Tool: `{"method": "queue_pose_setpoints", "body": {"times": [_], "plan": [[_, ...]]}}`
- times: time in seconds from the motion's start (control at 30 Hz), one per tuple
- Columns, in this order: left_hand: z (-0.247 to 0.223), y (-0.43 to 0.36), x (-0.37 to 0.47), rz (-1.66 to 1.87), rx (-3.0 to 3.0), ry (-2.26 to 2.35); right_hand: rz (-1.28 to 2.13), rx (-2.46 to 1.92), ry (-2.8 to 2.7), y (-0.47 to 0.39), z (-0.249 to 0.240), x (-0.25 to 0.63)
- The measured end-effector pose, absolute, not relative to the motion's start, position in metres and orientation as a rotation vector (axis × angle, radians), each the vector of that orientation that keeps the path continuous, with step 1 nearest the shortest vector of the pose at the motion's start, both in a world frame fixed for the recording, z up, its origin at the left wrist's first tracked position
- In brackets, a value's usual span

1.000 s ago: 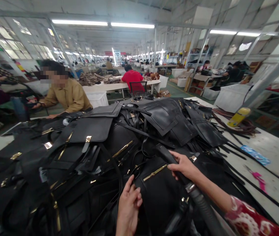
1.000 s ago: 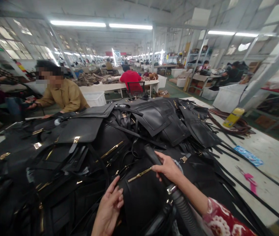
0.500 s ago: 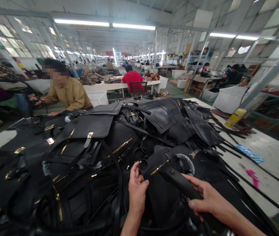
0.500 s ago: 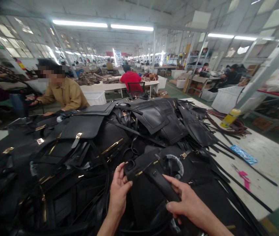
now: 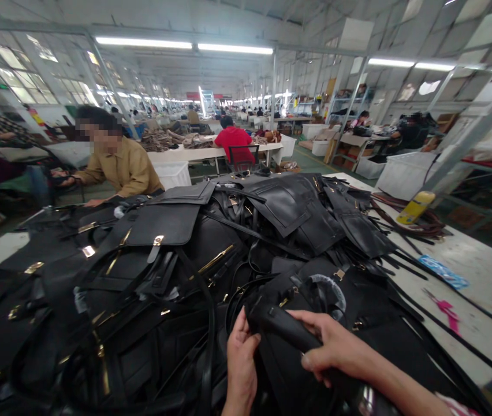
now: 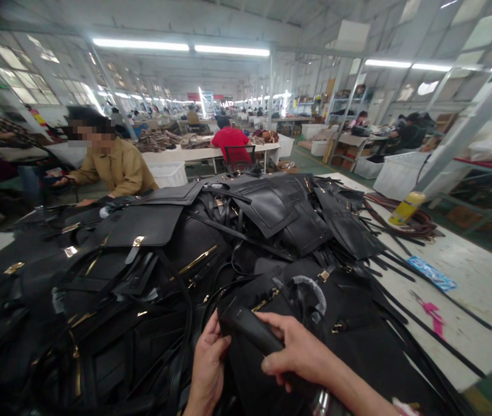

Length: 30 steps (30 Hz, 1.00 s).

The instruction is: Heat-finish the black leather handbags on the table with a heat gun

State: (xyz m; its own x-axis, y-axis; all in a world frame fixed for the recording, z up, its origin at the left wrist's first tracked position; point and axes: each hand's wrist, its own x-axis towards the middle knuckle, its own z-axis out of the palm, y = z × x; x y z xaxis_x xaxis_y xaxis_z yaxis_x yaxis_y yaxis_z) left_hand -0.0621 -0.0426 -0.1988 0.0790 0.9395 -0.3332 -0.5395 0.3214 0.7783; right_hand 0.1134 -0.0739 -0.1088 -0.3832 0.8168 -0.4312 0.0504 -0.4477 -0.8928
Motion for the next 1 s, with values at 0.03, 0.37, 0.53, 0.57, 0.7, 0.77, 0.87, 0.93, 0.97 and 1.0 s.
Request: {"method": "queue_pose_setpoints", "body": {"times": [0.03, 0.37, 0.53, 0.57, 0.7, 0.77, 0.87, 0.93, 0.97, 1.0], "plan": [[-0.198, -0.043, -0.062, 1.176, 0.533, 0.944, 1.896, -1.273, -1.205, -0.068, -0.112, 0.110], [-0.195, -0.039, -0.066, 1.153, 0.551, 1.007, 1.656, -1.241, -1.154, -0.030, -0.119, 0.110], [-0.203, -0.039, -0.068, 1.116, 0.566, 0.994, 1.845, -1.292, -1.174, -0.054, -0.120, 0.126], [-0.205, -0.039, -0.069, 1.104, 0.578, 0.993, 1.891, -1.277, -1.179, -0.058, -0.121, 0.125], [-0.207, -0.036, -0.071, 1.080, 0.616, 1.014, 1.974, -1.224, -1.196, -0.057, -0.127, 0.111], [-0.205, -0.035, -0.069, 1.062, 0.635, 1.030, 1.944, -1.205, -1.211, -0.051, -0.128, 0.100], [-0.205, -0.043, -0.063, 0.998, 0.684, 1.013, 1.861, -1.182, -1.222, -0.040, -0.128, 0.086], [-0.211, -0.060, -0.056, 0.973, 0.697, 1.015, 1.779, -1.183, -1.188, -0.035, -0.128, 0.084], [-0.216, -0.071, -0.052, 0.967, 0.710, 1.047, 1.735, -1.189, -1.166, -0.033, -0.128, 0.085], [-0.222, -0.082, -0.047, 0.958, 0.740, 1.105, 1.689, -1.199, -1.144, -0.033, -0.128, 0.088]]}}
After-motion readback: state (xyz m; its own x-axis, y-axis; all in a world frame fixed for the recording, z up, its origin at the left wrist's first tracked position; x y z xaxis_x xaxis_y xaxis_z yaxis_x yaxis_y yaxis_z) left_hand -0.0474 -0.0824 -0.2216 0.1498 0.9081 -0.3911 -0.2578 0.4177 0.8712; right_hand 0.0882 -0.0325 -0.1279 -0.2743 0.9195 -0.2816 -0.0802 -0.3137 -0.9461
